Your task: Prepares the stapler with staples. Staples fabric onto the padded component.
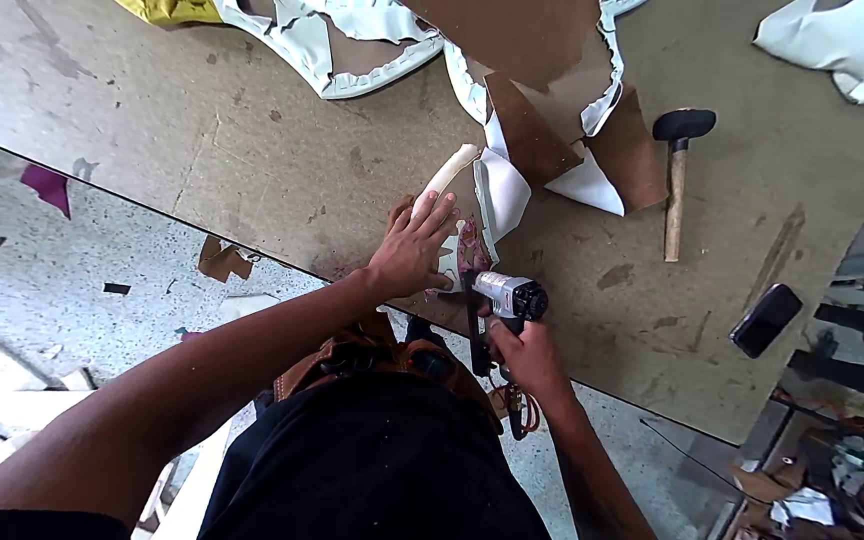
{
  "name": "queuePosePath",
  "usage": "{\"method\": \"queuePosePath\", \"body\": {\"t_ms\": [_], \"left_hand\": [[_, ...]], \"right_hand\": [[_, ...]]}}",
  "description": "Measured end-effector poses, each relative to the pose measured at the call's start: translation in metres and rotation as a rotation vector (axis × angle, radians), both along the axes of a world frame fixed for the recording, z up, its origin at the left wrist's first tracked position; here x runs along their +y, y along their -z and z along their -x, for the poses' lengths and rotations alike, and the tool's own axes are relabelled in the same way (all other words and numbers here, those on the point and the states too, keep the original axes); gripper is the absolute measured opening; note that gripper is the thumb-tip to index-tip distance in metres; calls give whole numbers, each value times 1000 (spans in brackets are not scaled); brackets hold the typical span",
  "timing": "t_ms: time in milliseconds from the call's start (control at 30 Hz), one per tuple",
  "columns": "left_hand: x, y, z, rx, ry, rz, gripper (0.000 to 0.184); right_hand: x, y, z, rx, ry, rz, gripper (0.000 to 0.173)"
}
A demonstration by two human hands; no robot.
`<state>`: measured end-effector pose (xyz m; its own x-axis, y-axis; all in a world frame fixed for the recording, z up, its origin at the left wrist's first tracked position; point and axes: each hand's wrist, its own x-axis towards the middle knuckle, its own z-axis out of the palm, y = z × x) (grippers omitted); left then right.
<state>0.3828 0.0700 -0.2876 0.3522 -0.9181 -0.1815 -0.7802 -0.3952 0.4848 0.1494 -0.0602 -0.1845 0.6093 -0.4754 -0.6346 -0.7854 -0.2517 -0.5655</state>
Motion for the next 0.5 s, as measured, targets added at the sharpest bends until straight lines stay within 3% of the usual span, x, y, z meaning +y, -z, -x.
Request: {"method": "queuePosePath", "body": {"t_ms": [167, 500], "left_hand": [[4, 7, 0, -33, -29, 62, 128], [2, 2, 5, -41, -27, 20, 123]], "right_hand": [[6, 5, -13, 8, -1, -1, 23], [11, 7, -18, 56, 46, -9, 18]]}}
